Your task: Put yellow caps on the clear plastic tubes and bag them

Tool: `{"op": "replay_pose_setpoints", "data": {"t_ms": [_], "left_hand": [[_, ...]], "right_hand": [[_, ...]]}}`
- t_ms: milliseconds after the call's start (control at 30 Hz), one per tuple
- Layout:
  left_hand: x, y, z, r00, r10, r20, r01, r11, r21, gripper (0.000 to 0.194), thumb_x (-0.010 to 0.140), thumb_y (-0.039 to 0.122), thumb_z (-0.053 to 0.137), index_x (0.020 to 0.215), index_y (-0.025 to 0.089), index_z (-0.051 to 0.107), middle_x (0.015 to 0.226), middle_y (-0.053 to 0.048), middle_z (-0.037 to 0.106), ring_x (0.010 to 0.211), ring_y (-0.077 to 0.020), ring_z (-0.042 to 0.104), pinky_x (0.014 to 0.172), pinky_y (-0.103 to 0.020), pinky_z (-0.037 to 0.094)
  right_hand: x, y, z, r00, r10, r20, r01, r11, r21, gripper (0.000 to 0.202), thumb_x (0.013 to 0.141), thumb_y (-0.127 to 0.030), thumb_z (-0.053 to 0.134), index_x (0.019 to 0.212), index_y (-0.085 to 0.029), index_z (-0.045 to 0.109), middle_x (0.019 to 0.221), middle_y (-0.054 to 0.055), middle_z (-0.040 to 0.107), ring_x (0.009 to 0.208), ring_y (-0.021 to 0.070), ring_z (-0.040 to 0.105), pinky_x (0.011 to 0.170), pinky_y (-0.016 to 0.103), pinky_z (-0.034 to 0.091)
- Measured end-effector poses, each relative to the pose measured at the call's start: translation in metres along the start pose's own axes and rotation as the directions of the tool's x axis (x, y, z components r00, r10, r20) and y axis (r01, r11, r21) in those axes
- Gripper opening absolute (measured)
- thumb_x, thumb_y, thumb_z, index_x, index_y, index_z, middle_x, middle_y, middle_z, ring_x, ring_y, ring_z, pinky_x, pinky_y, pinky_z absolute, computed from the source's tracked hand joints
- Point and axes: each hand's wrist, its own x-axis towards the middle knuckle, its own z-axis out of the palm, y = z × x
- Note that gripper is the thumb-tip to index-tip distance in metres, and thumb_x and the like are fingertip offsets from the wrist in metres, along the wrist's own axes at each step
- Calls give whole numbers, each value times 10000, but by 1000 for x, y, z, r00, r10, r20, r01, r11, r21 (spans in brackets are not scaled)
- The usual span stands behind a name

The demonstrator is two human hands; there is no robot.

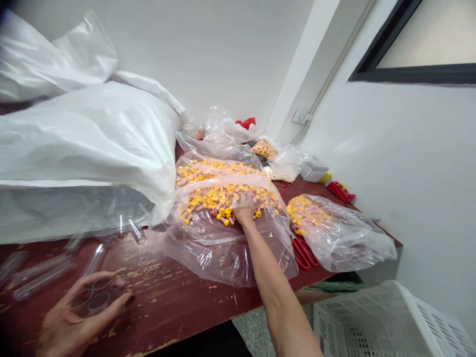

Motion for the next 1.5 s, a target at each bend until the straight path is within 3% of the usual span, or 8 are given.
{"op": "replay_pose_setpoints", "data": {"t_ms": [233, 433, 700, 867, 1033, 1267, 1400, 1500], "left_hand": [[3, -9, 2, 989, 142, 44, -143, 989, 21, 456, 551, 368, 781, 923, 213, 566, 717, -1, 708, 624, -187, 693, 573, -243, 582], [3, -14, 4, 958, 250, 142, -265, 959, 96, 399, 610, 333, 737, 944, 202, 563, 810, -24, 700, 709, -188, 692, 699, -288, 583], [2, -5, 2, 942, 241, 233, -274, 954, 122, 312, 653, 262, 669, 928, 181, 546, 809, -29, 680, 720, -174, 665, 694, -300, 558], [1, -2, 2, 949, 210, 236, -226, 973, 41, 321, 655, 230, 668, 936, 173, 524, 815, -28, 669, 741, -157, 650, 708, -291, 545], [0, -3, 3, 948, 215, 233, -219, 976, -11, 322, 655, 196, 669, 944, 169, 529, 830, -29, 655, 748, -146, 640, 716, -286, 538], [-2, 2, 4, 949, 213, 234, -209, 977, -39, 321, 634, 159, 679, 915, 165, 527, 818, -19, 639, 731, -130, 624, 678, -247, 515], [-1, 6, 2, 947, 223, 231, -223, 974, -25, 325, 628, 164, 681, 913, 167, 524, 822, -16, 643, 743, -137, 625, 701, -256, 511], [-1, 9, 0, 940, 246, 235, -253, 968, -3, 315, 631, 172, 678, 912, 164, 535, 838, -22, 644, 765, -144, 619, 712, -259, 505]], "right_hand": [[-42, -40, 19, 995, 56, 77, -54, 998, -20, 273, 886, -299, 490, 1070, -141, 614, 1122, 164, 598, 1090, 286, 529, 874, 443, 447], [-54, -47, 11, 989, -19, 150, 5, 996, 87, 196, 860, -269, 485, 939, -196, 649, 1015, 90, 651, 977, 202, 560, 838, 305, 418], [-56, -34, -5, 991, 137, -3, -131, 952, 276, 313, 890, -395, 404, 879, -164, 616, 881, 72, 652, 851, 180, 552, 774, 290, 407], [-71, -42, -20, 992, 124, -25, -103, 907, 408, 344, 890, -425, 372, 916, -157, 586, 795, 37, 624, 708, 149, 540, 668, 259, 429], [-96, -63, -41, 999, 44, -1, -37, 847, 530, 330, 859, -352, 475, 1143, -195, 533, 822, 19, 596, 762, 160, 556, 742, 305, 451], [-132, -132, -60, 991, -63, 117, -58, 585, 809, 308, 890, -335, 488, 1175, -235, 430, 834, 3, 588, 758, 140, 589, 682, 279, 486], [-149, -174, -54, 951, -299, 79, 104, 550, 829, 146, 896, -251, 474, 1038, -222, 490, 903, 28, 612, 803, 141, 592, 747, 292, 483], [-158, -186, -45, 901, -432, 35, 248, 580, 776, 129, 890, -206, 468, 1006, -214, 524, 919, 48, 618, 861, 169, 577, 793, 324, 474]]}}
